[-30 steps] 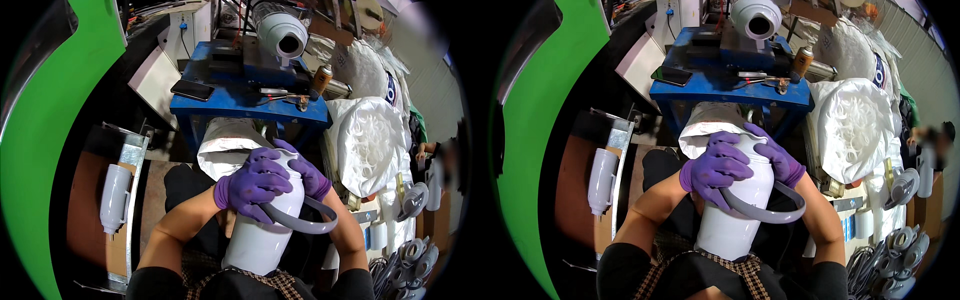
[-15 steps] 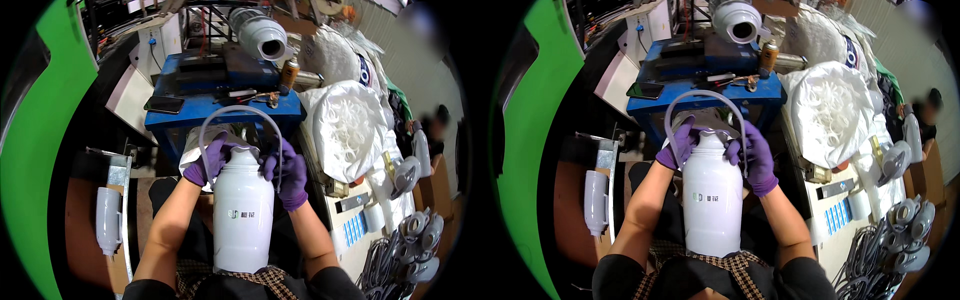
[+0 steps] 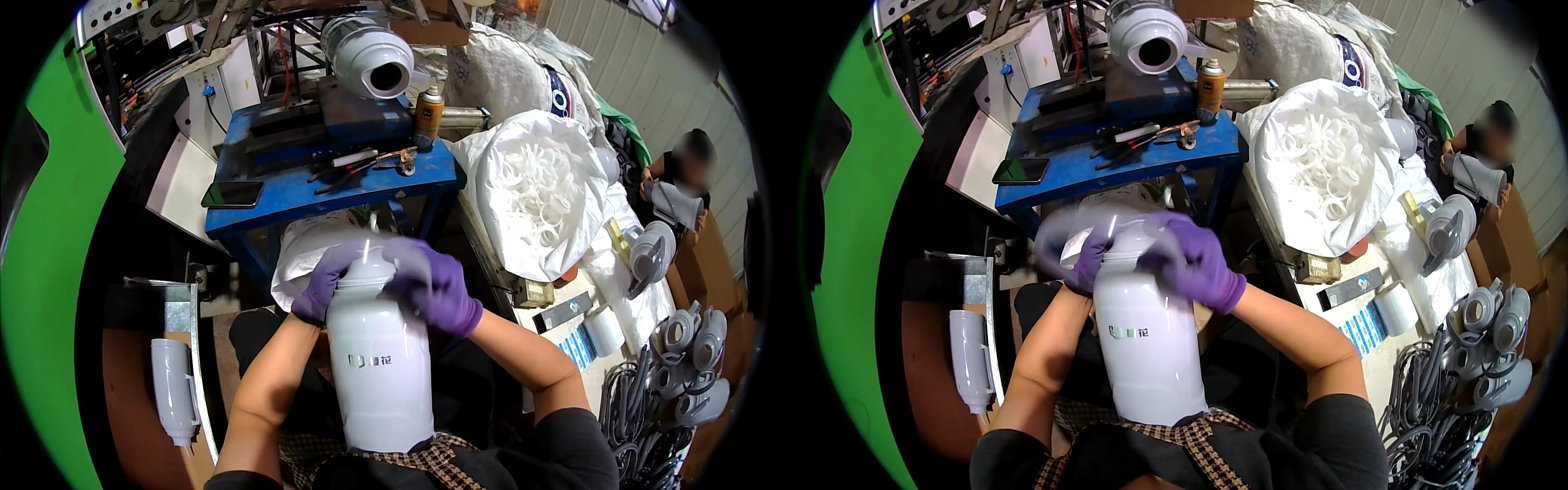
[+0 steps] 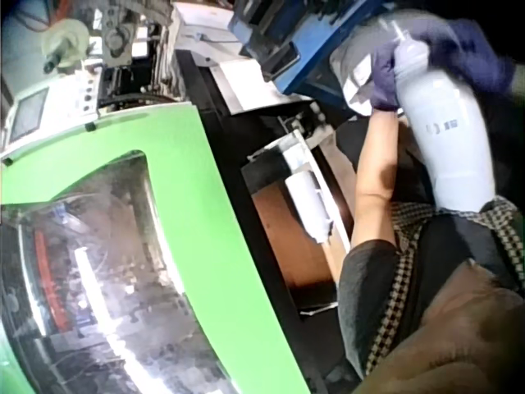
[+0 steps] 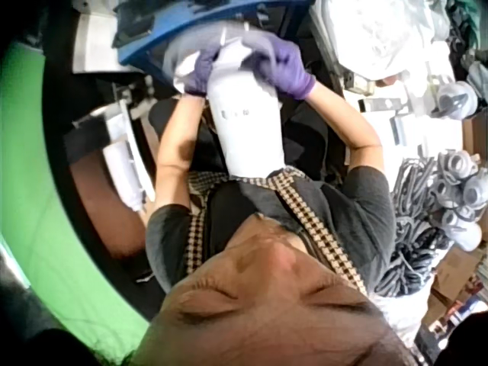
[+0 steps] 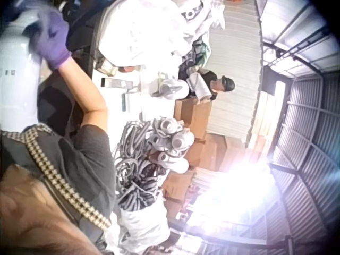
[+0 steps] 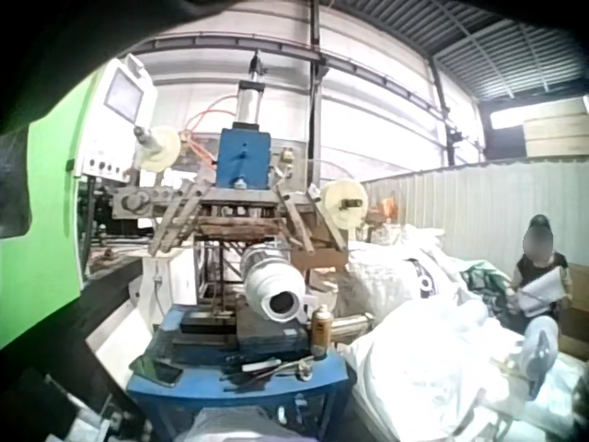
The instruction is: The person repeatedly assembles white plastic containers by inserting a gray handle into the container's neck, then placing a circular cap on top. The person handles each container one at a time, secures the handle, and caps the unit before moving to the next.
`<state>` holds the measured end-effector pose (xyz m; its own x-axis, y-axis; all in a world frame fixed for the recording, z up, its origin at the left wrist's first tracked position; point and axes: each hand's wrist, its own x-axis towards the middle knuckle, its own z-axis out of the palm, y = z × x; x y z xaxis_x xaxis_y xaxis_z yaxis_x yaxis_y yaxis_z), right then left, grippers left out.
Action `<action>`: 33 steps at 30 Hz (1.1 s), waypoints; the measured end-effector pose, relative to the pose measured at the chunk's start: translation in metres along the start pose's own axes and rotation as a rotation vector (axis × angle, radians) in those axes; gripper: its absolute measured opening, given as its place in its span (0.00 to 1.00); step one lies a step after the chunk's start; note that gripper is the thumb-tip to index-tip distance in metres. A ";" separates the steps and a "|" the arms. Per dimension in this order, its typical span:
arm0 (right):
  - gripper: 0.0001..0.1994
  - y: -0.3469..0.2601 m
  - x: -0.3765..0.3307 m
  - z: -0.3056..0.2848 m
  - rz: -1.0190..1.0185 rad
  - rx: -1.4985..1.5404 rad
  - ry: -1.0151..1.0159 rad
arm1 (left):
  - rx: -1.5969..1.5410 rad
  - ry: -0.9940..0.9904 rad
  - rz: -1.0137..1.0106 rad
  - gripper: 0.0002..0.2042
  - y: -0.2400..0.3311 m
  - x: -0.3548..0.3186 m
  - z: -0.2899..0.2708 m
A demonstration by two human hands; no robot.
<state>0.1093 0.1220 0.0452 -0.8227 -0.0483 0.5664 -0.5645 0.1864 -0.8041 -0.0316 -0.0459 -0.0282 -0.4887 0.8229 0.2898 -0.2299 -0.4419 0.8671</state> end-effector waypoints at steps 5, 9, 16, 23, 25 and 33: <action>0.12 -0.011 -0.006 0.011 -0.705 -0.567 -0.175 | -0.391 -0.094 -0.165 0.27 -0.005 0.007 0.001; 0.10 0.027 0.003 0.018 -0.067 -0.861 0.272 | -0.447 0.102 -0.131 0.27 -0.019 -0.002 -0.013; 0.27 0.034 0.008 -0.031 0.399 1.400 0.109 | -0.091 0.349 0.032 0.27 -0.066 0.010 -0.029; 0.08 0.039 -0.051 -0.109 0.245 0.195 0.021 | -0.560 0.082 0.062 0.27 -0.083 0.011 -0.025; 0.19 0.025 -0.112 -0.161 0.106 0.668 0.336 | -0.268 0.248 0.065 0.25 -0.075 0.001 -0.025; 0.26 -0.116 -0.309 -0.361 0.063 -1.096 1.402 | -0.195 0.489 0.052 0.17 -0.045 -0.020 -0.066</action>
<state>0.4529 0.4693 0.0286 0.1593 0.6668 0.7280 0.2433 0.6882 -0.6835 -0.0671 -0.0658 -0.0991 -0.8285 0.5559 0.0673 -0.3241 -0.5741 0.7519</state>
